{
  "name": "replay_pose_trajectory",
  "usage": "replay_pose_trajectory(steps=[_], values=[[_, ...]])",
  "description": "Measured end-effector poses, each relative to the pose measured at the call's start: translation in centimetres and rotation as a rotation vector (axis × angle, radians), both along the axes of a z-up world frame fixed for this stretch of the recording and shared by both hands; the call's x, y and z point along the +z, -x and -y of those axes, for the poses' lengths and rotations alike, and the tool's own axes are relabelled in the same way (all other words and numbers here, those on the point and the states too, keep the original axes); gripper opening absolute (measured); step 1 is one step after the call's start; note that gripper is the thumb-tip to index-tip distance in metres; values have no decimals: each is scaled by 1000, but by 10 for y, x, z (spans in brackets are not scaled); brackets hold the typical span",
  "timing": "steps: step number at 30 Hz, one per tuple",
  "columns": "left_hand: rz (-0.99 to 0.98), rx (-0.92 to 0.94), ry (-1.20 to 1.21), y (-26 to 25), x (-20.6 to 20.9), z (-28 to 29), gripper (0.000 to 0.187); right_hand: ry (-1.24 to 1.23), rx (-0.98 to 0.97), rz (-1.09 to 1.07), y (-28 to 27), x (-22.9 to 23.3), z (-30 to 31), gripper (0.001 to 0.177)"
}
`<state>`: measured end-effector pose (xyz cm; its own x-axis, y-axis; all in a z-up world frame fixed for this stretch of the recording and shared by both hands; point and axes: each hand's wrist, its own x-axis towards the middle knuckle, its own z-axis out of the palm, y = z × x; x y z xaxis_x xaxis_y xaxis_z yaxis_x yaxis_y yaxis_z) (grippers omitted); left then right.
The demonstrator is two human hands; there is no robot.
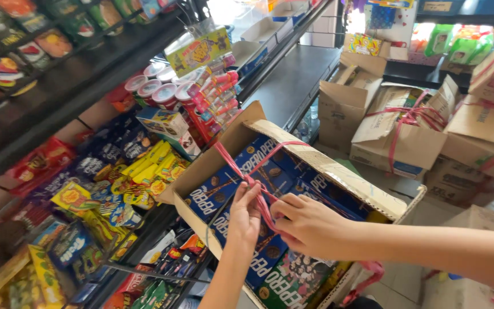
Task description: Untying bundled snack boxes on the floor and hanging small candy packages on a display shelf.
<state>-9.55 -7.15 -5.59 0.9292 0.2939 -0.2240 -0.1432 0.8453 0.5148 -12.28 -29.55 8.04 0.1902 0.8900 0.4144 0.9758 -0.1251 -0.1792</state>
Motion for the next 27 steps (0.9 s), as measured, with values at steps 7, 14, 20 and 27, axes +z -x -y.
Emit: replay_pose_trajectory(steps=[7,14,20,27], values=[[-50,-19,68,-4,-4,-14,29,314,-280,-1474,2,53,131,24],[-92,0,43,-3,-4,-22,27,542,-1101,-554,-100,-4,337,21],[-81,-2,0,-3,-8,-19,22,-21,-1198,37,-193,7,384,24],[-37,6,67,-8,-25,-21,24,-309,-632,-533,-149,177,179,30]])
